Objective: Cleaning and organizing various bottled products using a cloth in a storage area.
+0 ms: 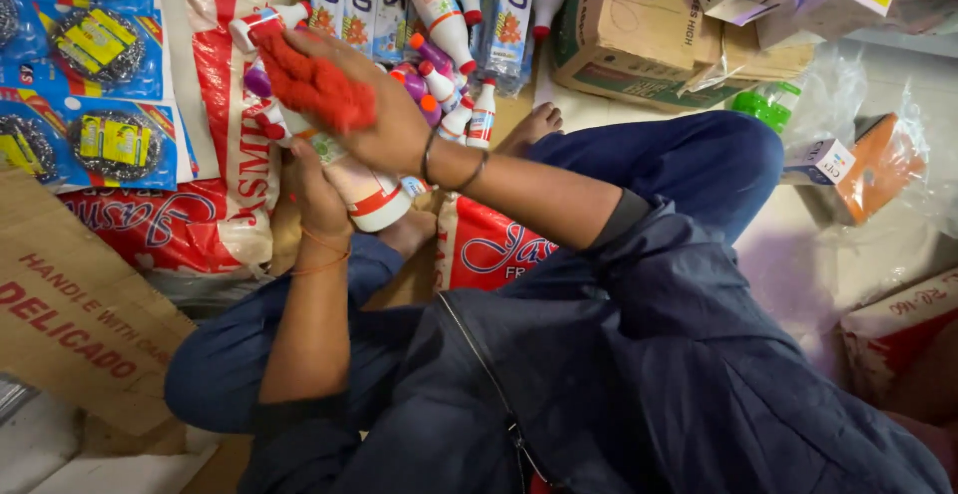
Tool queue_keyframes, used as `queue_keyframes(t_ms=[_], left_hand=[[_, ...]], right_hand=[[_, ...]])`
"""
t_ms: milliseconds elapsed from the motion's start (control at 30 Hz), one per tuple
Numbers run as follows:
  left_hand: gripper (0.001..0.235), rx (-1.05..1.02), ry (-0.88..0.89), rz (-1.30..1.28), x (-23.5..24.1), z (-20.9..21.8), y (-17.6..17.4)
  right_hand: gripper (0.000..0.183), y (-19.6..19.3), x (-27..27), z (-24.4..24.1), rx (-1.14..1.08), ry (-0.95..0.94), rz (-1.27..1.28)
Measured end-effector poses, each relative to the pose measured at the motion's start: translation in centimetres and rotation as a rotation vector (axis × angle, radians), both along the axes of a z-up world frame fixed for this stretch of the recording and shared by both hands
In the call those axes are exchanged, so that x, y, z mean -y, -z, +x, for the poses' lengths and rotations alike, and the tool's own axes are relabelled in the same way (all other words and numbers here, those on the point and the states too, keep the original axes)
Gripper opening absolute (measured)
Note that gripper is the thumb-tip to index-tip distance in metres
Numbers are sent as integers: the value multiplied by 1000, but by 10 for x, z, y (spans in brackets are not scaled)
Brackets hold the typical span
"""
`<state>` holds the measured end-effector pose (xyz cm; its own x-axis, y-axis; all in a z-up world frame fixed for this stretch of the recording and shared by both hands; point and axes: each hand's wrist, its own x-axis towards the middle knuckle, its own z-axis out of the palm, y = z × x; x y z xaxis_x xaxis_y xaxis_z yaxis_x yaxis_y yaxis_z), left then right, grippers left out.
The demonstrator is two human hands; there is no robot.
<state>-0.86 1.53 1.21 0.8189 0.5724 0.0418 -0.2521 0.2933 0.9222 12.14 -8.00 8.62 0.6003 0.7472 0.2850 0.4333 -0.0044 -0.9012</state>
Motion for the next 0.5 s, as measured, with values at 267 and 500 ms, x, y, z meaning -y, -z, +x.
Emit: queue_keyframes(t_ms=[267,500], left_hand=[[62,-108,-182,-372,-16,6,8],[47,-40,-119,-7,-2,-1,62]], right_hand=[[86,43,72,-77,551,-265,-174],[79,28,7,0,473,-146,-35]])
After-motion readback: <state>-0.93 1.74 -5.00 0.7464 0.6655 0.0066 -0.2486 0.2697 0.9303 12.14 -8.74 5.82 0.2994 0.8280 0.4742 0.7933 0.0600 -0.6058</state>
